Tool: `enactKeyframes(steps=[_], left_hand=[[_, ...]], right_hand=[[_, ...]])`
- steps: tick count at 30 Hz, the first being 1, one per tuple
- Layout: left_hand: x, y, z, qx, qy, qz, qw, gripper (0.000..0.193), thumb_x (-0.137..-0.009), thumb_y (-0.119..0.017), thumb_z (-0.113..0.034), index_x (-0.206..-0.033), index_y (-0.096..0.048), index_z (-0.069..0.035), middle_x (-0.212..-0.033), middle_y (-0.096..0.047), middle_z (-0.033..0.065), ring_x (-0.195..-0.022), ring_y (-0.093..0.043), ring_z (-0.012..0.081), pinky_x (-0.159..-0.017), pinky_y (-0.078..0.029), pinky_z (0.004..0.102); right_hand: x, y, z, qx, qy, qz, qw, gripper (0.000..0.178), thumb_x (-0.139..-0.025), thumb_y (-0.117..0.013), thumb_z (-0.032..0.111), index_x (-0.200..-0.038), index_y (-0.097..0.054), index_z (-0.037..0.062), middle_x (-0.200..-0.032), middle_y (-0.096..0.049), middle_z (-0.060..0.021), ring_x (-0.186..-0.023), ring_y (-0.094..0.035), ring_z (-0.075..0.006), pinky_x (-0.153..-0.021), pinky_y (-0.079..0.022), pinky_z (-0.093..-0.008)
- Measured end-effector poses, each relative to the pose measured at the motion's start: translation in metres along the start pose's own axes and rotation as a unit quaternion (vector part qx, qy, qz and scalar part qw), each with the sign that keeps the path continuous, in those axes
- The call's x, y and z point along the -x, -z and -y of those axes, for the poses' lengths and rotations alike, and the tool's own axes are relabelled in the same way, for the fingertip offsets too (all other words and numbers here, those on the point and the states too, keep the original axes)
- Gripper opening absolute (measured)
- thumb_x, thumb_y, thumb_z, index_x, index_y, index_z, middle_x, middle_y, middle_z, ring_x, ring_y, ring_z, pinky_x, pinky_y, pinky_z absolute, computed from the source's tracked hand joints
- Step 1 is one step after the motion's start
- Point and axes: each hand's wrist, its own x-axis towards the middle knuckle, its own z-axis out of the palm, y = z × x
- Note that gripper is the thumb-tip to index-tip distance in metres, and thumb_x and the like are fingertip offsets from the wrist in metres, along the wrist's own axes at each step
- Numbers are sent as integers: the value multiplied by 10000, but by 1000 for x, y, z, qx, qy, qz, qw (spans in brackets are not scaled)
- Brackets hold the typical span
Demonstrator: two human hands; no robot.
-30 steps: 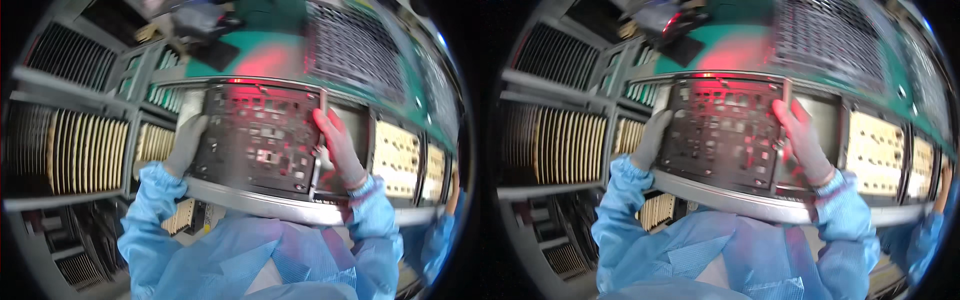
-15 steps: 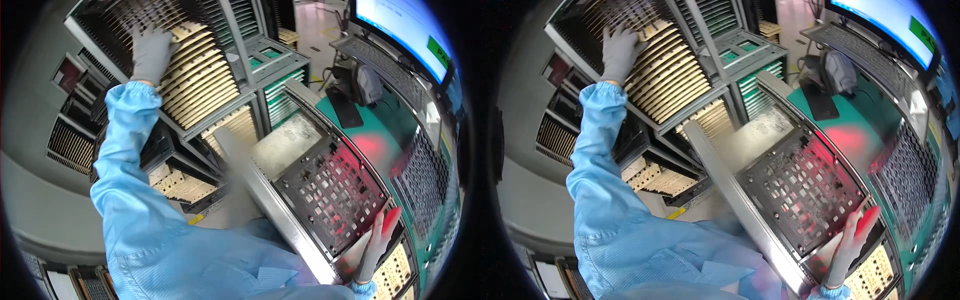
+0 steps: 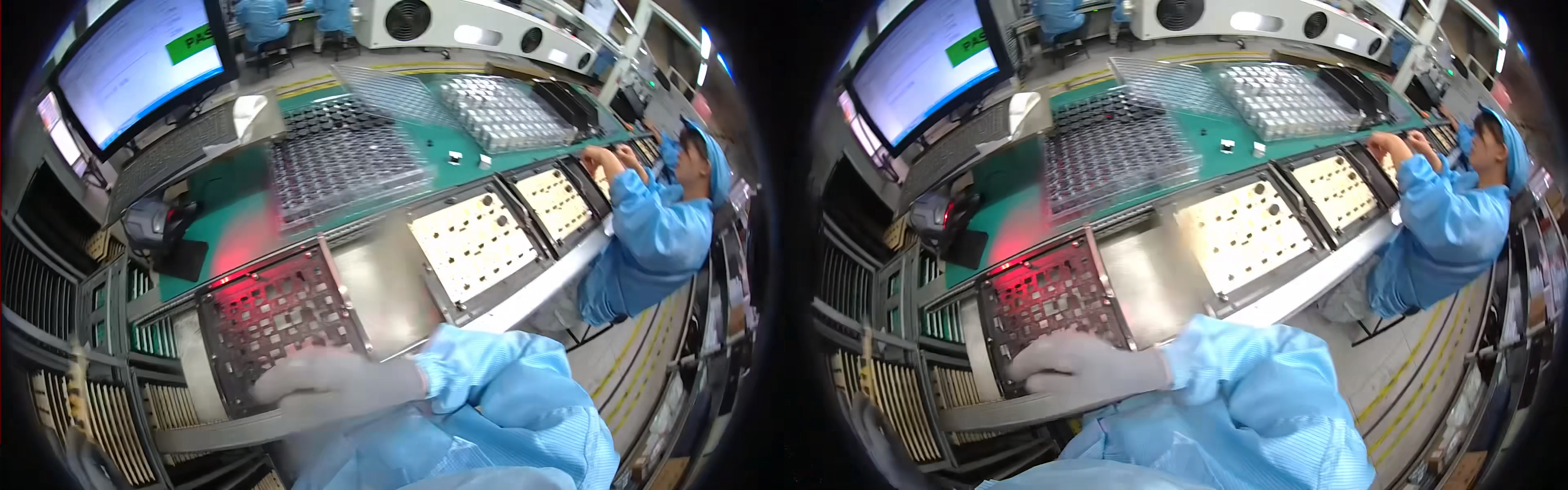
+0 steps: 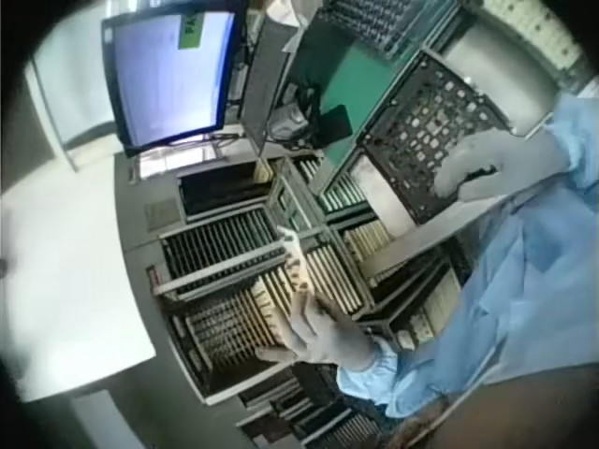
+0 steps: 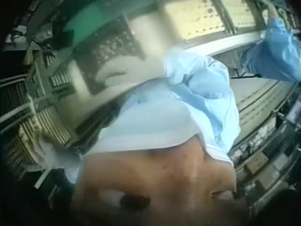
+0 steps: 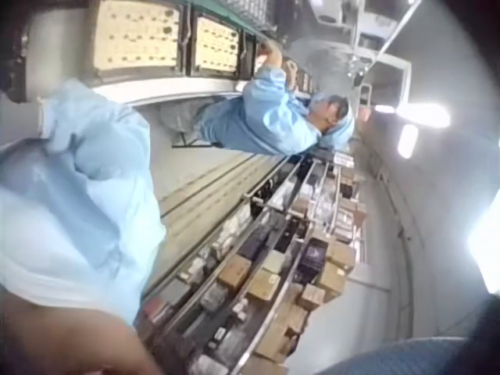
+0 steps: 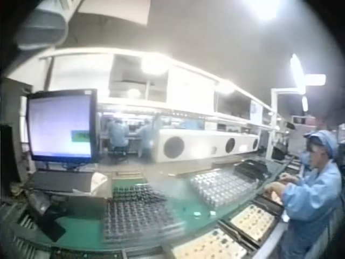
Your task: The person places fixture frames onto a conveyor, loads circuit boards into the frames, inserts electronic components onto the boards, and slides the assembled units down the line before stacking remaining frames.
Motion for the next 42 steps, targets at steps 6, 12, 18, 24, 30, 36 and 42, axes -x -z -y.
enactKeyframes(steps=[6,12,18,24,30,36,42], left_hand=[[43,-114,-132,-208,-557,58,802,141,-876,-651,-91,-1014,-672,-69,-1089,-666,31,-1178,-585,277,-1104,-287,665],[56,-190,-152,-7,-519,136,844,318,-829,-718,-220,-1118,-648,-105,-1195,-636,35,-1163,-584,285,-1102,-280,628],[68,-207,-70,-23,-188,215,958,575,-908,-638,-177,-1412,-413,-15,-1352,-518,168,-1296,-454,358,-1133,-261,514],[89,-222,-40,217,95,512,826,627,-1024,-450,-297,-1505,-222,35,-1427,-399,234,-1310,-406,286,-1093,-315,335],[105,-235,-44,214,-30,575,789,646,-1032,-456,-324,-1524,-205,11,-1426,-457,264,-1301,-495,311,-1083,-364,327],[101,-242,-50,213,-7,544,811,547,-1005,-497,-301,-1433,-383,21,-1321,-548,244,-1233,-556,292,-1019,-422,328],[56,-216,-112,260,-220,438,832,458,-904,-617,-292,-1259,-525,-17,-1324,-538,165,-1294,-470,337,-1138,-285,512]], right_hand=[[-61,-106,-63,-342,2,-180,922,509,-919,-640,227,-1348,-482,3,-1335,-561,-135,-1250,-523,-243,-1048,-412,-351],[-18,-15,-36,-329,-171,-157,915,400,-979,-546,167,-1366,-538,66,-1340,-555,-85,-1208,-561,-209,-958,-498,-321],[-22,31,-74,-579,3,-191,793,496,-1053,-399,189,-1497,-260,16,-1481,-417,-135,-1370,-407,-259,-1177,-296,-496],[-27,47,-89,-559,-57,-172,809,416,-1059,-374,147,-1418,-337,-60,-1283,-556,-149,-1089,-586,-145,-1170,-331,-476],[-30,48,-85,-525,-52,-158,835,470,-1051,-409,178,-1440,-305,-64,-1418,-460,-187,-1325,-461,-271,-1144,-370,-481],[-2,24,-47,-544,-138,-193,805,459,-1058,-371,217,-1408,-368,-81,-1399,-489,-199,-1307,-492,-292,-1122,-398,-418],[70,-19,-45,-609,-219,-279,710,568,-1001,-526,231,-1447,-314,-52,-1424,-461,-229,-1324,-470,-332,-1114,-413,-449]])
